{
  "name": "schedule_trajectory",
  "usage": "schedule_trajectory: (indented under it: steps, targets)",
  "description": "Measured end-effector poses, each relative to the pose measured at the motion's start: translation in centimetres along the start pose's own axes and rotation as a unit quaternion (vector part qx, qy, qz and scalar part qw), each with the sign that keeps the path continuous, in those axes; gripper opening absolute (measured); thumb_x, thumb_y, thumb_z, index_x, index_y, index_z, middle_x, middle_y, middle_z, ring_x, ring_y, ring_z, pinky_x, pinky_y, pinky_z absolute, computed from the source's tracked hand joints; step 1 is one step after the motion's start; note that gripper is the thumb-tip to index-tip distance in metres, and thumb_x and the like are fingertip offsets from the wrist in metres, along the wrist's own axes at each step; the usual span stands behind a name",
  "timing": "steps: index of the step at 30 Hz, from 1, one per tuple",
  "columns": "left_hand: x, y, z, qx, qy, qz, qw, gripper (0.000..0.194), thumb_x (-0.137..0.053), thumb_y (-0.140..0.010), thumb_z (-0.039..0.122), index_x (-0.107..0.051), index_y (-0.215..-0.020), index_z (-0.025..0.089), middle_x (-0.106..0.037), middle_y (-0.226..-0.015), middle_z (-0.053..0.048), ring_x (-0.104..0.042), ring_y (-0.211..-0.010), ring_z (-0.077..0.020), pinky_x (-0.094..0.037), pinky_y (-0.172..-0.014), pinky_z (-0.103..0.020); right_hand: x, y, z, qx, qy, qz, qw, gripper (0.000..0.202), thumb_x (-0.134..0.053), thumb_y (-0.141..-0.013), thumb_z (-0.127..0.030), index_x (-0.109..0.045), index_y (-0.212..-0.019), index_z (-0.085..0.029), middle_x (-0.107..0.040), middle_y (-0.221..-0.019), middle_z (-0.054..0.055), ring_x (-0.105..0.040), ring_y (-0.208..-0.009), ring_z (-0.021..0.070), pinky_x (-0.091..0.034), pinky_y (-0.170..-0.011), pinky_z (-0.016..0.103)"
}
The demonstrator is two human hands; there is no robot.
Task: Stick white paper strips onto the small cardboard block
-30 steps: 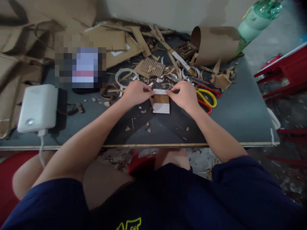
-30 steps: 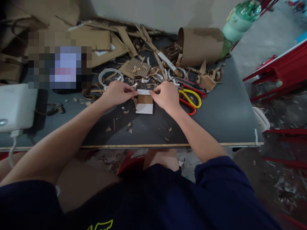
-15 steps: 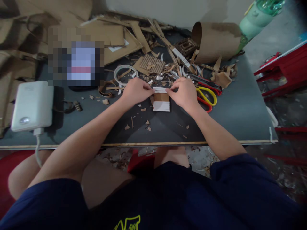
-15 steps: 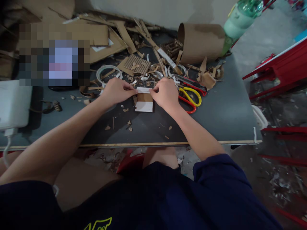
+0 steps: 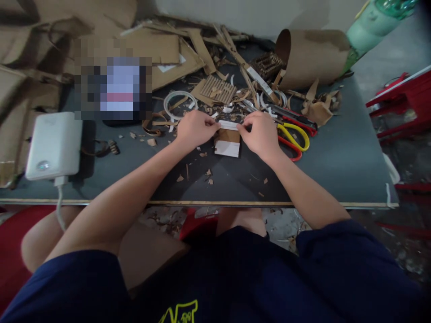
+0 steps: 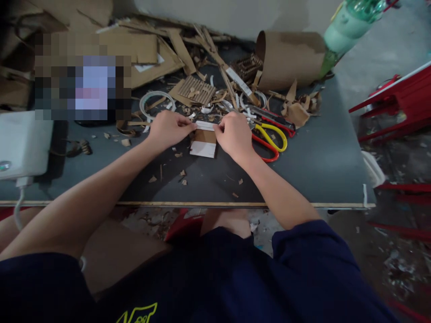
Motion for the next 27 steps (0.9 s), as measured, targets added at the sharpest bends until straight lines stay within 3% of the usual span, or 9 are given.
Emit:
schedule_trajectory:
  steps: [10,27]
  targets:
    - [-0.13,0.29,-0.03,0.032,-0.006,0.008,0.999,0.035,-0.059,-0.089,0.049,-0.079,-0.105,0.026,-0.075,-0.097,-0.007,-0.067,-0.099,-0.0297,-0.05,-0.084,-0.037,-0.3,-0.1,-0.11,-0.017,-0.016,-0.002,1.0,0.022,-0.062,-0.091,-0.024,-0.068,-0.071,-0.019,-0.075,-0.106,0.011,-0.069,-0.099,0.0274,-0.053,-0.096,0.044]
    - [-0.45,0.06,-0.25,0.023,0.008,0.036,0.999,0.033,-0.061,-0.085,0.05,-0.078,-0.096,0.025,-0.074,-0.092,-0.007,-0.065,-0.095,-0.0297,-0.05,-0.086,-0.039,-0.21,-0.55,-0.24,-0.01,-0.005,-0.026,1.0,0.025,-0.062,-0.089,-0.026,-0.064,-0.065,-0.02,-0.073,-0.103,0.013,-0.068,-0.096,0.0298,-0.054,-0.089,0.047]
Point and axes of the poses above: each hand's wrist, its own y-axis away from the middle knuckle, its own x-axis out of the back of the hand, z = x × y, the point moved 5 cm from there along -y, towards the middle knuckle
